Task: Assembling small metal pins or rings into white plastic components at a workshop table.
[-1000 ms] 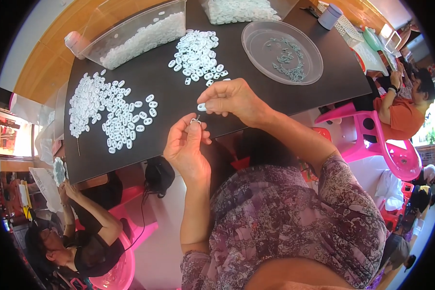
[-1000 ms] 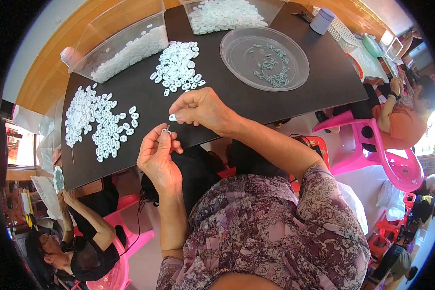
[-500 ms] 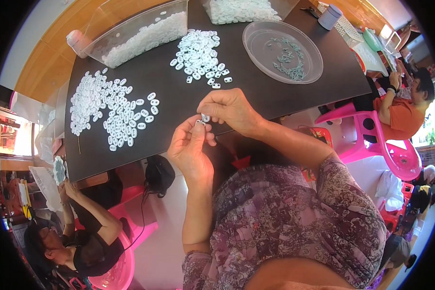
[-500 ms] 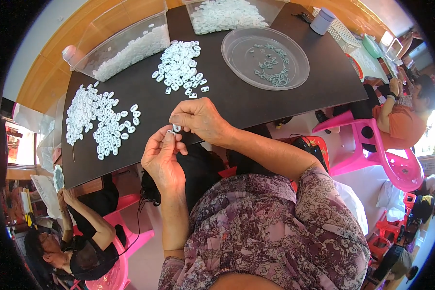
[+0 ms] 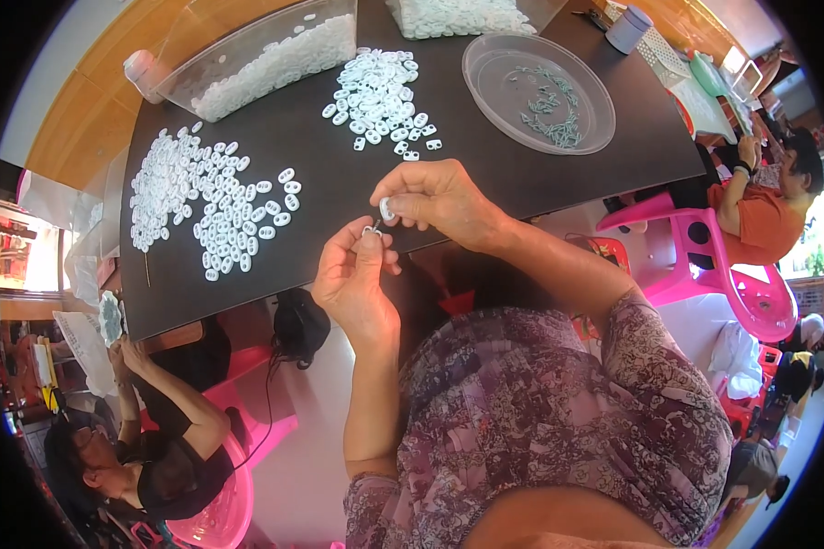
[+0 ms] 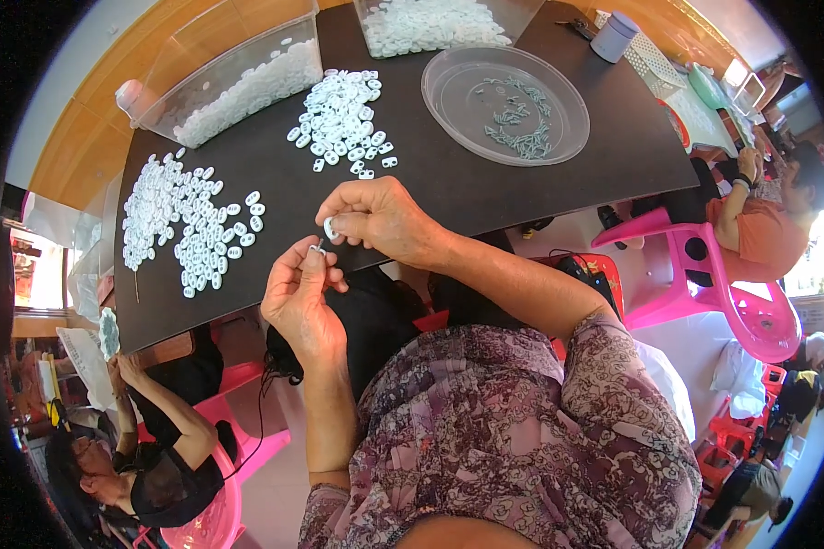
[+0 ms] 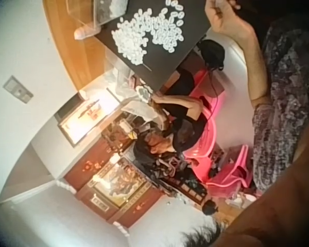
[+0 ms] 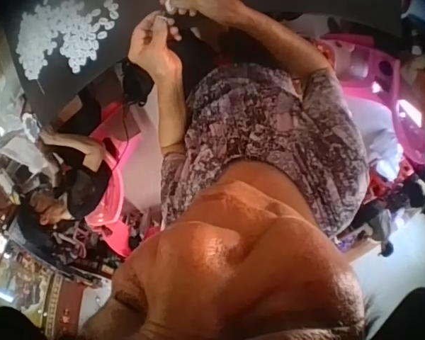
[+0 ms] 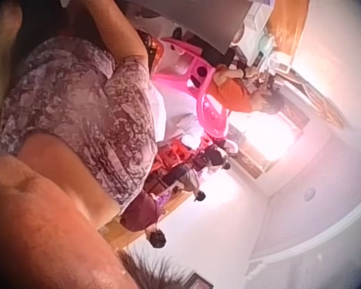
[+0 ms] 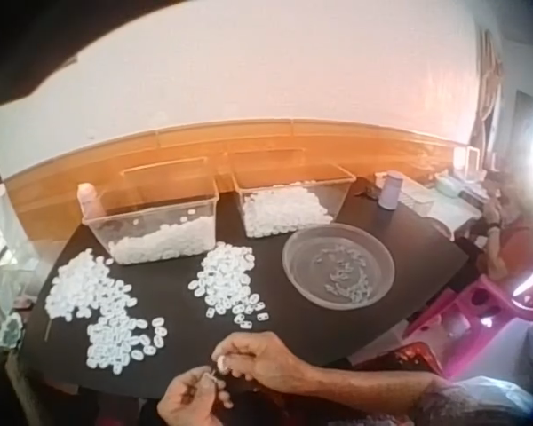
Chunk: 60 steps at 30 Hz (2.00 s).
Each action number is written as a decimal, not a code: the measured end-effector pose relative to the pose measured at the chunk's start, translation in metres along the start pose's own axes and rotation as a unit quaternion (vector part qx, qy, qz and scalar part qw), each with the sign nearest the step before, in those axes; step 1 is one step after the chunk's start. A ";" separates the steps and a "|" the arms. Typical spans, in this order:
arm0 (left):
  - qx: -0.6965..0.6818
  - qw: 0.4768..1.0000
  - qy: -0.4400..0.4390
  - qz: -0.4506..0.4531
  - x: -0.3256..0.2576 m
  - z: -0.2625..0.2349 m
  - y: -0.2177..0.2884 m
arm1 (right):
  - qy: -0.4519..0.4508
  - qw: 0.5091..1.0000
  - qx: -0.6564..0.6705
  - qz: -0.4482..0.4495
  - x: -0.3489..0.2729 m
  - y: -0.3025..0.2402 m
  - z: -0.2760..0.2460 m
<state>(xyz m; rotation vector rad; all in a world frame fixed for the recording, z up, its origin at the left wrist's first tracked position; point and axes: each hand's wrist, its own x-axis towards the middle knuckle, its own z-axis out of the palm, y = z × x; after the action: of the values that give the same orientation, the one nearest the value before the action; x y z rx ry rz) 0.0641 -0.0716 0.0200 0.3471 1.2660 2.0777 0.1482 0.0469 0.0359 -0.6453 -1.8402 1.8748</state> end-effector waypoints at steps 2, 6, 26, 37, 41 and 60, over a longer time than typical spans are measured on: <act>0.022 0.999 0.001 0.027 0.000 0.001 -0.001 | 0.003 1.000 0.000 0.002 0.000 0.000 0.000; 0.027 0.999 0.006 0.022 0.001 0.000 -0.001 | -0.008 1.000 -0.005 0.009 0.001 0.001 -0.001; 0.068 0.996 0.002 0.057 -0.001 0.001 -0.008 | 0.005 0.996 -0.078 -0.048 0.000 0.009 0.006; 0.029 0.997 -0.008 0.067 0.001 0.001 -0.009 | -0.002 0.997 -0.067 -0.024 -0.002 0.002 0.010; 0.010 0.998 -0.002 0.062 0.002 0.004 -0.009 | 0.029 0.978 -0.159 -0.128 -0.006 -0.001 0.015; -0.037 0.999 0.029 0.011 0.000 0.008 0.000 | 0.082 0.893 -0.296 -0.328 -0.012 0.009 0.013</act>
<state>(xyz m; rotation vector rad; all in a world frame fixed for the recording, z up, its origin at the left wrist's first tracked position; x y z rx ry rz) 0.0682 -0.0656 0.0242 0.2699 1.2206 2.1614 0.1503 0.0293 0.0269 -0.2774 -2.1544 0.8025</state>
